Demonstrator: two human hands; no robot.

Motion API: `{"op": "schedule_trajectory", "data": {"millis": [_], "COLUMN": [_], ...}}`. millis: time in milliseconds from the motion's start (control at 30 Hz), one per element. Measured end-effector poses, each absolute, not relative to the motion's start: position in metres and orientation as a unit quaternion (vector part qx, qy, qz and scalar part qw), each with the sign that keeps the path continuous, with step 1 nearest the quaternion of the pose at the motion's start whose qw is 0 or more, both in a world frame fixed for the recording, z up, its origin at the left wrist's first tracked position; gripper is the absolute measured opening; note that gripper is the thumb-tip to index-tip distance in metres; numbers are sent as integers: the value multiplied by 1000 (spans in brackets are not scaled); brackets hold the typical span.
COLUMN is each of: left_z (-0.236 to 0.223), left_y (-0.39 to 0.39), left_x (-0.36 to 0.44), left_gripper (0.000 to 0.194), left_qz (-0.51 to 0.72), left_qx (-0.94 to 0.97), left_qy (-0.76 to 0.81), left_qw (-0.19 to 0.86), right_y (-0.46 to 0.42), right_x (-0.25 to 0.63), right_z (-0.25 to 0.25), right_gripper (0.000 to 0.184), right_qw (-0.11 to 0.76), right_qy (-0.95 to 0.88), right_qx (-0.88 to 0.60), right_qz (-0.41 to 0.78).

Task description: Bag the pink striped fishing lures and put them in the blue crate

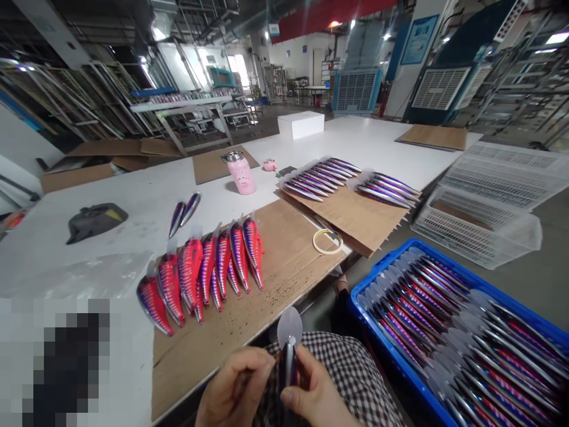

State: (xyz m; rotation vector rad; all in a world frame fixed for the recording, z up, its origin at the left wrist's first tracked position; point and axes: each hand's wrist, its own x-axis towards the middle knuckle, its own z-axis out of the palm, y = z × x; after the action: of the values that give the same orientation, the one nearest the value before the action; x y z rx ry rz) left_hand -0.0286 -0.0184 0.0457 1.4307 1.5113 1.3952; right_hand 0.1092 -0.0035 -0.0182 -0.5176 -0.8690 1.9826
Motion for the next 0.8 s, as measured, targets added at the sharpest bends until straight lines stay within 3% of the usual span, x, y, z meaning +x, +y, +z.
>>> {"op": "schedule_trajectory", "data": {"millis": [100,300,467,800], "left_z": [42,30,28,15], "left_y": [-17,-10,-10,-12], "left_x": [-14,-17,-19,-23], "left_gripper": [18,3,4,10], "left_qz": [579,572,560,519], "left_qx": [411,502,517,527], "left_qy": [615,581,585,639], "left_qw": [343,289,277,211], "right_y": [-4,-3,-3,-6], "right_x": [109,110,112,119], "right_z": [-11,-3,-7,-24], "right_gripper": [66,63,57,66], "right_qw": [443,453,441,402], "right_qy": [-374,-411,-432,-546], "right_qx": [-205,-217,-254,-390], "right_qz": [788,761,745,624]}}
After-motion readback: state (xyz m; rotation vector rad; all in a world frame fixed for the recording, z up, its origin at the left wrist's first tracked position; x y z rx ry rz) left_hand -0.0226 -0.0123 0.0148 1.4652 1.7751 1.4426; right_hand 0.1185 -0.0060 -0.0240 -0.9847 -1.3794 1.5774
